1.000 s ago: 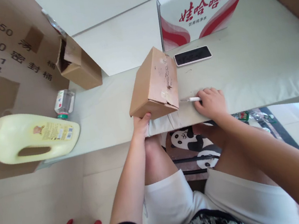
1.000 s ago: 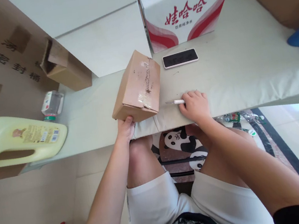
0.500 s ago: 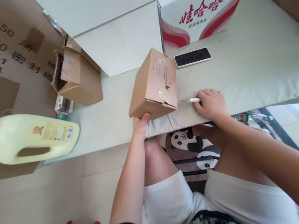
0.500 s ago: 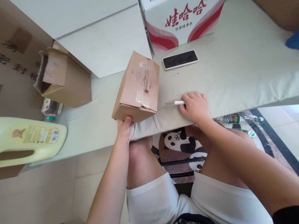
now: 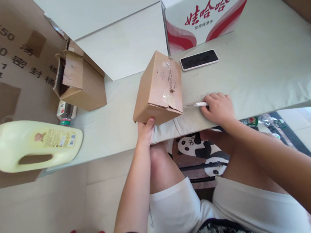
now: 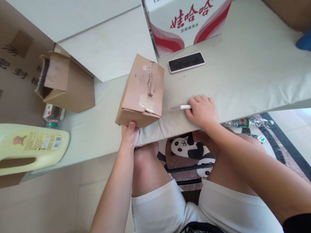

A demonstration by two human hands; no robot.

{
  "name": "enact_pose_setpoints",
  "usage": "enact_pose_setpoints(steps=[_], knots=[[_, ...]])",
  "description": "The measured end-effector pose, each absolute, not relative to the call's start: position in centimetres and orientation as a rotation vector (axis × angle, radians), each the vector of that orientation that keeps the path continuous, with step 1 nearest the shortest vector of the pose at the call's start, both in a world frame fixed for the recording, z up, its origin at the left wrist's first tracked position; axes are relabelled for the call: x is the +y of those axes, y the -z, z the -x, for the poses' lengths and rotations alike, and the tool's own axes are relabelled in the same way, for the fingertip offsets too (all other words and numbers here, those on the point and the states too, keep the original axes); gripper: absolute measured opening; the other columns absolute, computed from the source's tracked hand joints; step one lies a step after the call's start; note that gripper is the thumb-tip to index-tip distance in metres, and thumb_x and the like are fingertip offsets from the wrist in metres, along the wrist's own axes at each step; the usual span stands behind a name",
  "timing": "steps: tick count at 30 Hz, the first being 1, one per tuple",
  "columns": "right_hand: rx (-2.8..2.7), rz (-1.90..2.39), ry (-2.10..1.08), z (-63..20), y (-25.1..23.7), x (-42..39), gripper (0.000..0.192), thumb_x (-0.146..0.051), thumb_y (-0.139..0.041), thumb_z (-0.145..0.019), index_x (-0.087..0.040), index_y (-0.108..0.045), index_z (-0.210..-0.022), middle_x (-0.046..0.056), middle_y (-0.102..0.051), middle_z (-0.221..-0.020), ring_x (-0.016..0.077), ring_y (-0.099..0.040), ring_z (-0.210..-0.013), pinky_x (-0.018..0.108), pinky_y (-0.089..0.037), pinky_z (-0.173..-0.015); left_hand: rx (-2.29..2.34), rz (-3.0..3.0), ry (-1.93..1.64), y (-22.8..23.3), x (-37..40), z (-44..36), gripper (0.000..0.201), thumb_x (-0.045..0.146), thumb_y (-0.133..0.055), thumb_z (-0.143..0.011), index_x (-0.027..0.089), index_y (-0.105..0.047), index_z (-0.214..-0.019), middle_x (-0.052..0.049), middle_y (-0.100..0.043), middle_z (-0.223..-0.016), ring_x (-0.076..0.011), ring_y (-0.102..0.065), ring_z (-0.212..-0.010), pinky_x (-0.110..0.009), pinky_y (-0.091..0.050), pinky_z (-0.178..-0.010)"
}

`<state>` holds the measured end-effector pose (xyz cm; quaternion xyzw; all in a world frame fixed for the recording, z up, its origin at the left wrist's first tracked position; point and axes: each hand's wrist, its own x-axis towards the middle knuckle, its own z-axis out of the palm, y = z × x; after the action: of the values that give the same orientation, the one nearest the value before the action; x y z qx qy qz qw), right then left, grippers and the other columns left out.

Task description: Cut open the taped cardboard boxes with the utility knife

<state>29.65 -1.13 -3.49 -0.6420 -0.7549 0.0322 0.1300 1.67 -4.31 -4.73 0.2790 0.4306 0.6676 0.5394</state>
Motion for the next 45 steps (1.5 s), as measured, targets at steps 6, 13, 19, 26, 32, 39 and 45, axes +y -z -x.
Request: enact_pose_setpoints(steps=[6, 13, 19, 26, 32, 39, 45], knots=[[-2.21, 1.877, -0.089, -29.7, 3.5, -1.0, 0.024, -0.031, -0.046, -0.09, -0.019, -0.065, -0.093, 0.014, -0.069, -0.098, 0.0317, -0.053, -0.097, 0.042, -0.031, -0.08, 1.03, -0.639, -1.601, 4.6, -4.3, -1.7, 0.075, 0.052, -0.1, -0.038, 0.022, -0.071, -0.101, -0.006, -0.079, -0.092, -0.0241, -0.075, -0.092, -0.034, -0.062, -0.082], [-2.229, 1.877, -0.068, -29.9, 3.6, -1.0, 0.023, -0.031, -0.047, -0.09, -0.018, -0.065, -0.092, 0.014, -0.069, -0.097, 0.0318, -0.054, -0.098, 0.042, -0.031, -0.08, 1.078, -0.625, -1.597, 5.2, -4.1, -1.4, 0.085, 0.054, -0.099, -0.035, 0.023, -0.07, -0.109, -0.004, -0.079, -0.089, -0.0213, -0.075, -0.085, -0.032, -0.061, -0.079], [-2.215, 1.856, -0.055, -29.8, 3.6, -1.0, 0.022, -0.031, -0.047, -0.089, -0.019, -0.065, -0.091, 0.014, -0.069, -0.095, 0.0314, -0.054, -0.096, 0.041, -0.03, -0.079, 1.094, -0.617, -1.593, 5.6, -4.1, -1.1, 0.089, 0.055, -0.099, -0.035, 0.023, -0.07, -0.114, -0.006, -0.08, -0.093, -0.0217, -0.075, -0.086, -0.03, -0.061, -0.076], [-2.213, 1.858, -0.052, -29.8, 3.8, -1.0, 0.022, -0.031, -0.047, -0.089, -0.019, -0.065, -0.091, 0.013, -0.069, -0.095, 0.0308, -0.054, -0.096, 0.041, -0.031, -0.08, 1.094, -0.66, -1.582, 5.8, -4.1, -1.0, 0.093, 0.058, -0.097, -0.039, 0.023, -0.068, -0.119, -0.005, -0.078, -0.091, -0.0216, -0.075, -0.088, -0.029, -0.06, -0.075], [-2.209, 1.851, -0.06, -29.9, 3.9, -1.0, 0.022, -0.031, -0.047, -0.089, -0.019, -0.065, -0.091, 0.013, -0.069, -0.095, 0.0308, -0.053, -0.096, 0.042, -0.031, -0.081, 1.098, -0.675, -1.571, 5.8, -4.1, -0.8, 0.093, 0.06, -0.096, -0.04, 0.024, -0.067, -0.121, -0.007, -0.079, -0.098, -0.0248, -0.075, -0.096, -0.034, -0.061, -0.084], [-2.203, 1.836, -0.058, -29.9, 3.9, -0.9, 0.022, -0.031, -0.046, -0.089, -0.019, -0.065, -0.089, 0.014, -0.069, -0.093, 0.0301, -0.052, -0.092, 0.041, -0.03, -0.08, 1.104, -0.699, -1.558, 5.9, -4.2, -0.8, 0.094, 0.063, -0.095, -0.042, 0.024, -0.065, -0.123, -0.008, -0.078, -0.106, -0.0267, -0.073, -0.106, -0.036, -0.06, -0.088], [-2.211, 1.855, -0.069, -29.9, 3.8, -1.0, 0.023, -0.032, -0.046, -0.089, -0.019, -0.065, -0.091, 0.014, -0.069, -0.094, 0.0311, -0.053, -0.095, 0.042, -0.031, -0.081, 1.101, -0.685, -1.558, 5.6, -4.1, -0.8, 0.092, 0.061, -0.096, -0.041, 0.024, -0.067, -0.121, -0.008, -0.078, -0.104, -0.0249, -0.073, -0.101, -0.035, -0.061, -0.087]])
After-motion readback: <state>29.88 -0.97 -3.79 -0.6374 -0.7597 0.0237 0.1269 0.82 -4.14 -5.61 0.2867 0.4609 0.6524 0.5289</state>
